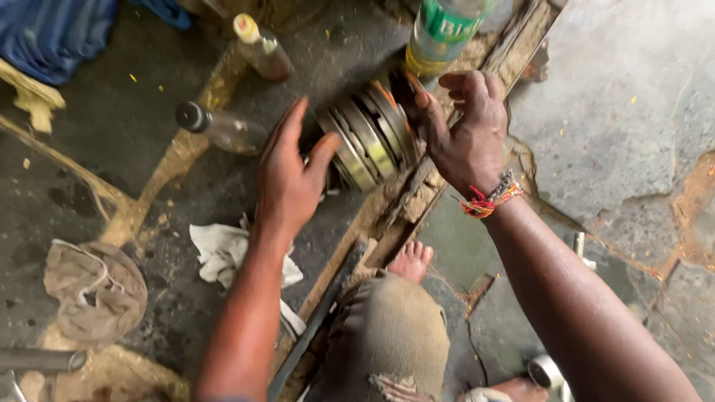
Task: The person sits on a stone floor and disassembles a mechanical hub assembly. They remove a cylindrical component, separate internal rings and bearings, and wipe parts with a cloth. The person then reassembles the components, placing rings and bearings back into the hub and using a wooden block to press a part into place.
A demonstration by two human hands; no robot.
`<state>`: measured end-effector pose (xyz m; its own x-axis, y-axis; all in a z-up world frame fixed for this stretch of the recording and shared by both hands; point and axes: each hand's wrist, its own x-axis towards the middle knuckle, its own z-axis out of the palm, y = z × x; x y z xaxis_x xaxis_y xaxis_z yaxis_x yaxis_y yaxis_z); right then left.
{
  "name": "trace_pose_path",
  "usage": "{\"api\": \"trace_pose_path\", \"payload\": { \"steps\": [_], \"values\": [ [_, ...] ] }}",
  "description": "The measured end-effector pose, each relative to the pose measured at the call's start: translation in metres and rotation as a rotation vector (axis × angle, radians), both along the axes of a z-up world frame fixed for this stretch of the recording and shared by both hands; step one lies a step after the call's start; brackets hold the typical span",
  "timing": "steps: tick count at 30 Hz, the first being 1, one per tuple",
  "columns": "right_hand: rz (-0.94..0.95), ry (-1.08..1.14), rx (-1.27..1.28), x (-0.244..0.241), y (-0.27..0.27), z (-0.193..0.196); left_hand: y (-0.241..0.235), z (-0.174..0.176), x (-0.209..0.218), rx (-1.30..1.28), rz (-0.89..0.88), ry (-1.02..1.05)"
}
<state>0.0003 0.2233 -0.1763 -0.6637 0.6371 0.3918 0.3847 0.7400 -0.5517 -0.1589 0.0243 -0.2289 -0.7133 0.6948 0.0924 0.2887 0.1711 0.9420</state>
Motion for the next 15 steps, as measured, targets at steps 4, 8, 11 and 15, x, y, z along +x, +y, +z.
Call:
{"api": "trace_pose_path", "payload": {
  "steps": [4,8,11,15],
  "values": [
    [-0.063,-0.096,-0.680,-0.014,0.018,0.004,-0.019,-0.033,0.017,-0.015,0.313,-0.051],
    [0.112,0.146,-1.200,-0.004,0.026,-0.022,-0.021,-0.071,0.039,0.204,0.449,-0.209],
    [0.173,0.139,-1.308,0.000,0.030,-0.033,-0.028,-0.083,0.045,0.179,0.522,-0.254],
    [0.122,-0.116,-1.114,-0.010,0.035,-0.016,-0.033,-0.077,0.041,0.012,0.505,-0.081]
  ]
}}
